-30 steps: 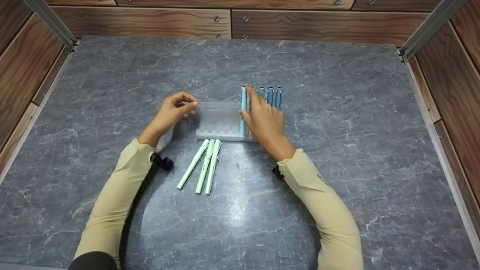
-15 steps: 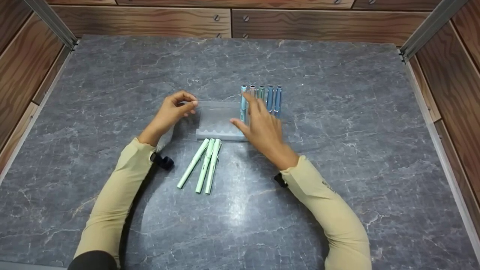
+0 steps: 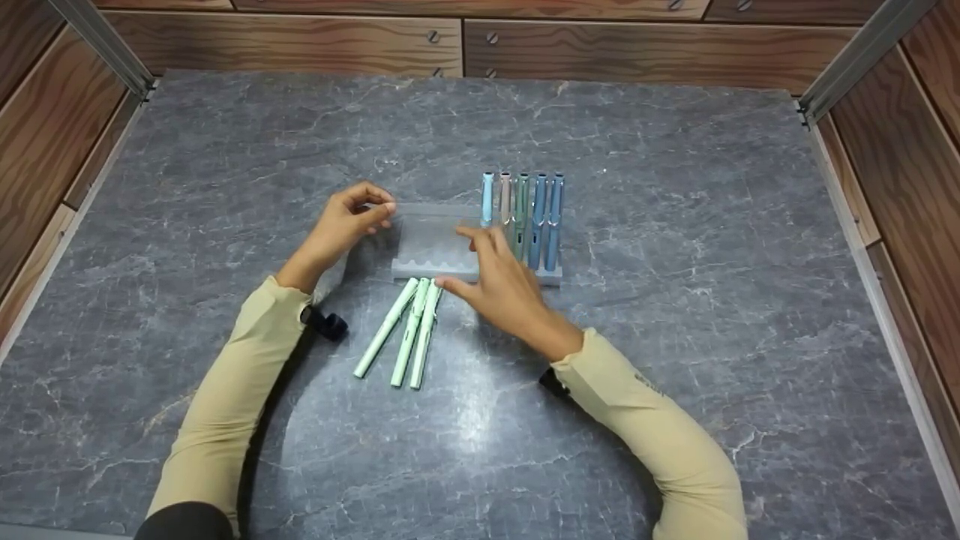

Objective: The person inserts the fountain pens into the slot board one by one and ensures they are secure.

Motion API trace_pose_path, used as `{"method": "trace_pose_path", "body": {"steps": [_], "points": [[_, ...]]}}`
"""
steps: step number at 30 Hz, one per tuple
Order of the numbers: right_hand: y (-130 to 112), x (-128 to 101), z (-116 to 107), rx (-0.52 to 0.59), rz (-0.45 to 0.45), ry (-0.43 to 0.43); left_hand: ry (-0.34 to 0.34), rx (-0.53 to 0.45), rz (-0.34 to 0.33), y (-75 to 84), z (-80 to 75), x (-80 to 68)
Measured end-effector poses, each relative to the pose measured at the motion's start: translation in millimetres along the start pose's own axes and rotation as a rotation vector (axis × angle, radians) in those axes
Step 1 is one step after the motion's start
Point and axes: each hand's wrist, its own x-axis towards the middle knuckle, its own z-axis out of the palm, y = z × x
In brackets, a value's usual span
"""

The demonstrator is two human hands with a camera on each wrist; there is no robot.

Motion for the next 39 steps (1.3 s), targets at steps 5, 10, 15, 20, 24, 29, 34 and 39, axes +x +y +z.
{"method": "trace_pose_path", "body": {"steps": [5,10,15,20,24,29,34,39], "points": [[-1,-3,5,0.027,0.049,-0.081,0.006,0.006,0.011,0.2,0.2,0.6],[-1,-6,8,0.041,0.076,-0.141,0.008,0.014,0.024,0.1,-0.4,0.4],[-1,-8,12,0.054,0.092,-0.192,-0.004,0.02,0.023,-0.3,-1.2,-0.5],[0,-10,17,0.036,0.094,-0.225,-0.004,0.023,0.031,-1.2,-1.5,-0.8],[-1,-10,19,0.012,0.092,-0.252,-0.004,0.019,0.024,-1.5,-1.4,-1.0],[-4,-8,22,-0.043,0.12,-0.316,-0.002,0.017,0.016,-1.3,-1.2,-0.8],[-7,-7,24,-0.094,0.142,-0.355,-0.001,0.025,0.017,-0.6,-1.0,-1.0],[-9,-6,26,-0.124,0.138,-0.376,-0.008,0.023,0.01,0.0,-0.6,-1.2]]}}
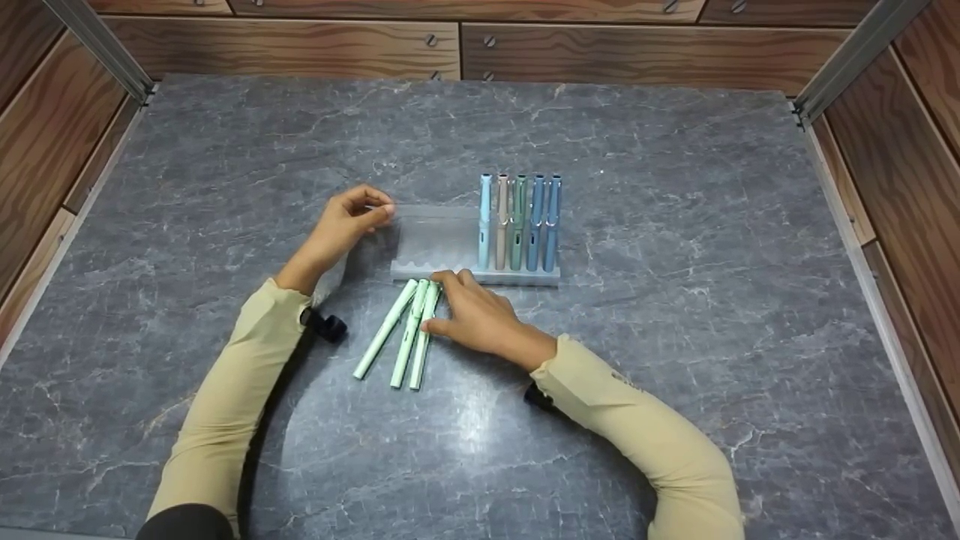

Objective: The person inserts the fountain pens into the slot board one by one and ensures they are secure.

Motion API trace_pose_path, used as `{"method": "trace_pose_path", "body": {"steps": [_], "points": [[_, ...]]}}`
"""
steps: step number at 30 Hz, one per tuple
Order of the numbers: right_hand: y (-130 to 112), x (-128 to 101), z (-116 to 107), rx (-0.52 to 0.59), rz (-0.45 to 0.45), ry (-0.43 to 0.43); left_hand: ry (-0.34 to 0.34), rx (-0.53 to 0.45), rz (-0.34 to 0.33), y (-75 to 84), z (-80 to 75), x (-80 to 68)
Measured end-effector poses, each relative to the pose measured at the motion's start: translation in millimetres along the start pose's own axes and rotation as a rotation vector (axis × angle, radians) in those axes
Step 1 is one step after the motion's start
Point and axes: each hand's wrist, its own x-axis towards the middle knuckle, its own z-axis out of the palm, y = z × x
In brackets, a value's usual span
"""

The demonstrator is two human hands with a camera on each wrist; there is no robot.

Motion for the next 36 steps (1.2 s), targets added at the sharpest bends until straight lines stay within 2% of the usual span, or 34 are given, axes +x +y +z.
{"method": "trace_pose_path", "body": {"steps": [9,21,36], "points": [[-0.3,1.3,1.8,-0.016,-0.001,-0.024,-0.015,-0.001,-0.017,-1.2,-0.6,1.0],[-2.3,1.0,0.6,-0.052,0.005,-0.038,-0.008,-0.006,0.006,1.2,0.5,1.3],[-3.8,-0.7,5.3,-0.114,-0.003,-0.012,-0.004,0.014,-0.002,-2.1,-0.6,1.3]]}}
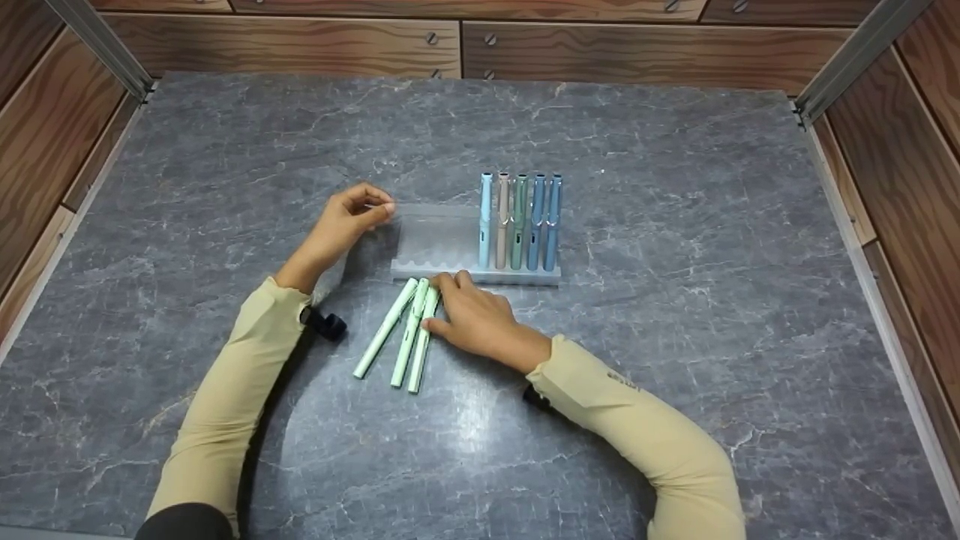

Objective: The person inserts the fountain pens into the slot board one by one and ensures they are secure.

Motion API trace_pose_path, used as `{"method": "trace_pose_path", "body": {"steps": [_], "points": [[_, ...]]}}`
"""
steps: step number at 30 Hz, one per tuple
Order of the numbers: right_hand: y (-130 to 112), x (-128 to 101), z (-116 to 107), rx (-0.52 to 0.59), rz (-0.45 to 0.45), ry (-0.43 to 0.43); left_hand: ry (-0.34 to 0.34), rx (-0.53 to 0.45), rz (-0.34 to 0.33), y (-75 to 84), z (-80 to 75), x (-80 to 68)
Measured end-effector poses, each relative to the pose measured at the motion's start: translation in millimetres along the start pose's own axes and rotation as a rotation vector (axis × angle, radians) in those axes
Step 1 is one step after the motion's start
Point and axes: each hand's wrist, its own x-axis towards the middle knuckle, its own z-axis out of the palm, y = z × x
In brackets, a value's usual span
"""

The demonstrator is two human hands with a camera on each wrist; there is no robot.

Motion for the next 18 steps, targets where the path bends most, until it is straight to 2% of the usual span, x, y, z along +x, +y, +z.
{"method": "trace_pose_path", "body": {"steps": [11,18], "points": [[-0.3,0.4,-0.2,-0.001,0.006,0.002,0.003,0.007,-0.001,-0.5,-0.3,0.0],[-0.6,1.8,-2.5,0.008,0.02,-0.038,0.0,0.005,0.003,0.0,-0.8,0.1]]}}
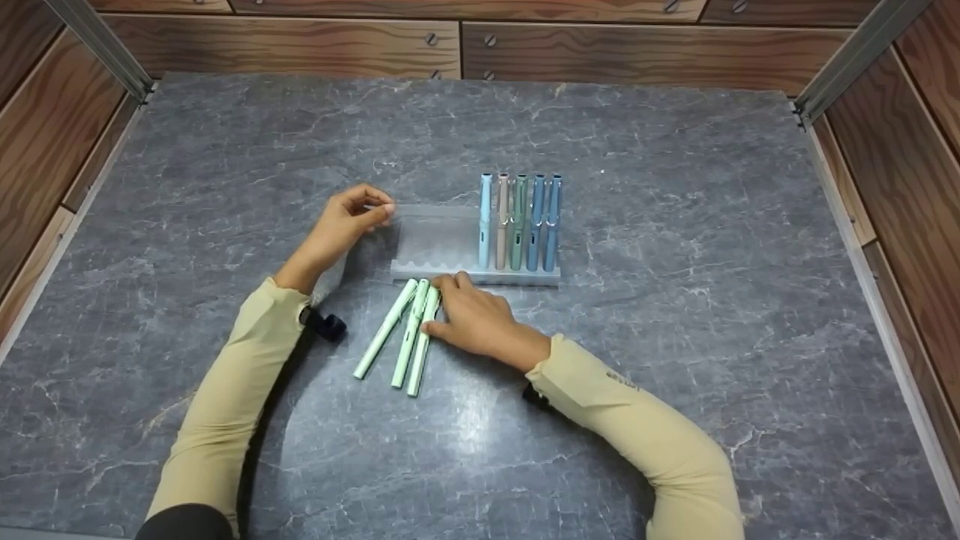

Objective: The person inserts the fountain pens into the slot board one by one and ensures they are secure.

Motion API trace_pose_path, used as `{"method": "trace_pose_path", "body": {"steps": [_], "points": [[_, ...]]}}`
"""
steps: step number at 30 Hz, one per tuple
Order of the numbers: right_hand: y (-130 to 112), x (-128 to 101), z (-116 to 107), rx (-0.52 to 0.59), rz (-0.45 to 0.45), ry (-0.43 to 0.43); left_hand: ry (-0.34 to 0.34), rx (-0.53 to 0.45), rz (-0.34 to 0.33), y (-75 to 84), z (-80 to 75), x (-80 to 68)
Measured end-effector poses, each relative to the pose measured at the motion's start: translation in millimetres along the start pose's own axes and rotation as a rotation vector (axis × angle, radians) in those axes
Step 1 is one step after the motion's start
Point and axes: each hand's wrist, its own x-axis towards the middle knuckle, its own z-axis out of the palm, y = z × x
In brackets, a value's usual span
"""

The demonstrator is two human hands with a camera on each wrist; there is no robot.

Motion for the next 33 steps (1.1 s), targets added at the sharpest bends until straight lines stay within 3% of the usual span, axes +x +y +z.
{"method": "trace_pose_path", "body": {"steps": [8,25,33], "points": [[-3,3,-2,-0.005,0.036,-0.04,-0.012,-0.01,-0.008,1.3,-0.9,-1.0],[-9,6,-4,0.036,0.037,-0.072,-0.017,-0.015,0.002,3.5,-0.6,-1.8],[-15,6,-1,0.004,0.035,-0.08,-0.01,-0.021,0.003,2.6,-0.2,-1.8]]}}
